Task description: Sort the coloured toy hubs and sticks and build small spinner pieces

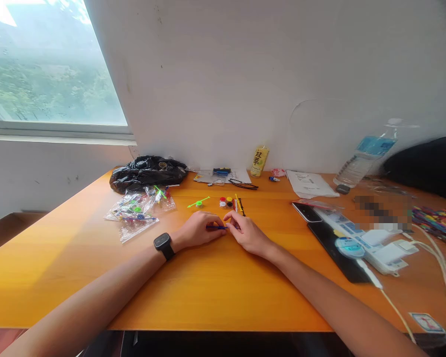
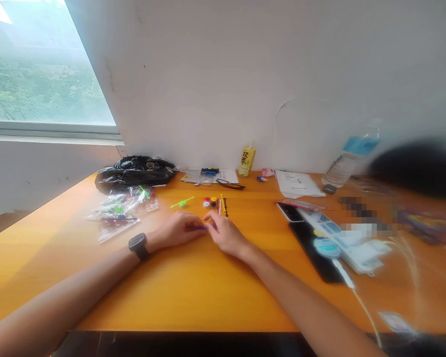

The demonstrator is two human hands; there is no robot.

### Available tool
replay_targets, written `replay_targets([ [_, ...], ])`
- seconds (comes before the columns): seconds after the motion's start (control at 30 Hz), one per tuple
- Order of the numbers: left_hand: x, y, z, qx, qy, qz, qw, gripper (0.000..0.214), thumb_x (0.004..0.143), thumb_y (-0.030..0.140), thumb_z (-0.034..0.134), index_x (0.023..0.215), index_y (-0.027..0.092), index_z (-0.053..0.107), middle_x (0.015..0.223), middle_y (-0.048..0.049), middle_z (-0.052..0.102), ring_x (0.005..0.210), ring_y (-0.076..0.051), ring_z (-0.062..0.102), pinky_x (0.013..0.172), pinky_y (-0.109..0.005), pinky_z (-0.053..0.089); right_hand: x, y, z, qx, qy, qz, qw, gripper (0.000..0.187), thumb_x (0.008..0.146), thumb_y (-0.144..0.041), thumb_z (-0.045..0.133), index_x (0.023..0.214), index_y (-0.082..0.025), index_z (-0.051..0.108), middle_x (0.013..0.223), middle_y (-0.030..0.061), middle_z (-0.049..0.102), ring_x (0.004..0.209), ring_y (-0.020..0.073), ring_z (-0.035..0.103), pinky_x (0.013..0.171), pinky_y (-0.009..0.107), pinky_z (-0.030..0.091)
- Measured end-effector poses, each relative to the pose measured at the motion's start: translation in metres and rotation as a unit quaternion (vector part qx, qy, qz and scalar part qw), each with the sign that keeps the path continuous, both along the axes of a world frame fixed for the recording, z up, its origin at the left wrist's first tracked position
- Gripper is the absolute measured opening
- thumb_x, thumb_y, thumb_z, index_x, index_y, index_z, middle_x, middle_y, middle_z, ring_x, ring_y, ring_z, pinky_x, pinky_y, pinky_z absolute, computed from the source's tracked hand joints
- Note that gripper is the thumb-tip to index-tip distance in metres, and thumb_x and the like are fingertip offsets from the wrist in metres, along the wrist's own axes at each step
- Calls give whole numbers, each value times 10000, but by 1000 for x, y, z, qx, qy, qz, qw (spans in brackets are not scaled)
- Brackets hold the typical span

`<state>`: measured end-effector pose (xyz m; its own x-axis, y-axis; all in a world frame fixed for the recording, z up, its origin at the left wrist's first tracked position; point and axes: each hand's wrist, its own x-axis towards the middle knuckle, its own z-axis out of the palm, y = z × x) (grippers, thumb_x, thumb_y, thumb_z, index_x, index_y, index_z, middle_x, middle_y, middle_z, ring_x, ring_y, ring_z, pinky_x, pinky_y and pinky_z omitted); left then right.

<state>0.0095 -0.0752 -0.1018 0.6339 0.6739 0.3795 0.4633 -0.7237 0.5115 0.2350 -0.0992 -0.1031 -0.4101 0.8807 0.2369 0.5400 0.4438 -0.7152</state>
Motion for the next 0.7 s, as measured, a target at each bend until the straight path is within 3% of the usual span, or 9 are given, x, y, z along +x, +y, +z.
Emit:
replay_targets([
  [0.3,3,-4,1,73,8,-2,997,166,982,324,690,878,200,727,806,-20,739,682,-142,633,626,-263,418,-2,-4,2,59,-60,-1,996,171,1059,-248,476,1141,-239,625,1037,61,744,895,214,683,787,306,444],
  [0.53,-1,-6,6,89,4,8,996,108,977,265,670,922,221,753,781,-11,739,668,-148,647,640,-266,450,-3,-6,5,49,-83,-1,995,195,1073,-255,458,1164,-244,631,1045,65,759,918,224,704,798,307,453],
  [0.7,-3,-4,9,70,20,2,997,118,973,233,668,896,222,756,866,-22,773,764,-169,682,749,-289,507,-3,-4,2,58,-93,-4,994,202,1077,-255,450,1168,-236,629,1071,72,760,932,228,703,795,310,442],
])
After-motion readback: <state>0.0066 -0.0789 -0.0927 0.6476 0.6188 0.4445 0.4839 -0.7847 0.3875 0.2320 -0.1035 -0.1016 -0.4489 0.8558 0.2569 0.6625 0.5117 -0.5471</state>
